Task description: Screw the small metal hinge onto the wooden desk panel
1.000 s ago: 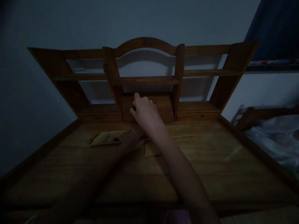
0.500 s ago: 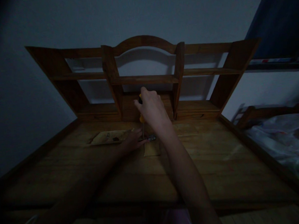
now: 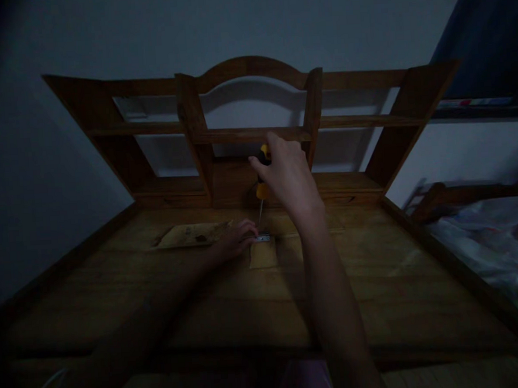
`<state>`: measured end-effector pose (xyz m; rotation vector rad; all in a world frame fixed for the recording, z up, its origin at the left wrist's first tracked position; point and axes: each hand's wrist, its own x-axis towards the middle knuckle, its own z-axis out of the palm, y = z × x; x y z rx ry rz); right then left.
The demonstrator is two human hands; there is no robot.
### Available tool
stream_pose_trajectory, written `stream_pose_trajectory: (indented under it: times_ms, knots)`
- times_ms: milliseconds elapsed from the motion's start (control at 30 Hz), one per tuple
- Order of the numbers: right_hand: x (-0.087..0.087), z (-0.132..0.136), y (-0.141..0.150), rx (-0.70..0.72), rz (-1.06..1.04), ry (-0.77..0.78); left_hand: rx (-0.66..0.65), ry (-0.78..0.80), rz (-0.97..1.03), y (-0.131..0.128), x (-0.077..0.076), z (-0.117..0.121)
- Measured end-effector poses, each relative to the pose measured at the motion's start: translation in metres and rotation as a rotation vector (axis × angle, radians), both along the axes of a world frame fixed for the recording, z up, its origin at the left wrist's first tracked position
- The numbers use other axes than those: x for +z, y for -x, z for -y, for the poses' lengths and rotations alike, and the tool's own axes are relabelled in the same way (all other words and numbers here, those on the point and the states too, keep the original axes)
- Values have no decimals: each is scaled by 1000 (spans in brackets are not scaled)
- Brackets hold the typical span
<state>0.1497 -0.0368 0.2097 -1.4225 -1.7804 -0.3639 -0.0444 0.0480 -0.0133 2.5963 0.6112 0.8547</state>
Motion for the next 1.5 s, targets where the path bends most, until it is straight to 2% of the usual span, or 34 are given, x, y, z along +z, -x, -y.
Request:
stream_pose_trajectory:
  times_ms: [200,367,500,633,767,900,1033,1300,1400,1500]
  knots:
    - [-1,-1,-1,28,-22,-19,25,44,-2,-3,4,4]
    - [0,-4,-7,31,-25,-31,-3,32,-72,4,10,2]
    - [0,-4,-12,28,-30,-37,69,-33,-187,16,13,-5]
    - [2,-2,-15,21,-45,-60,116,-128,-308,23,10,-10]
    - [4,0,-17,11,-64,-69,122,-165,-357,21,5,-13]
    - [6,0,-19,4,-90,-74,91,-176,-362,19,7,-14]
    - [8,1,-20,8,-108,-77,58,-151,-350,21,13,-13]
    - [10,3,-25,10,-126,-80,5,72,-292,32,13,-11]
    - [10,3,-27,13,-125,-84,12,55,-333,32,13,-7]
    - [11,5,-26,8,-115,-74,69,-47,-402,30,11,-2]
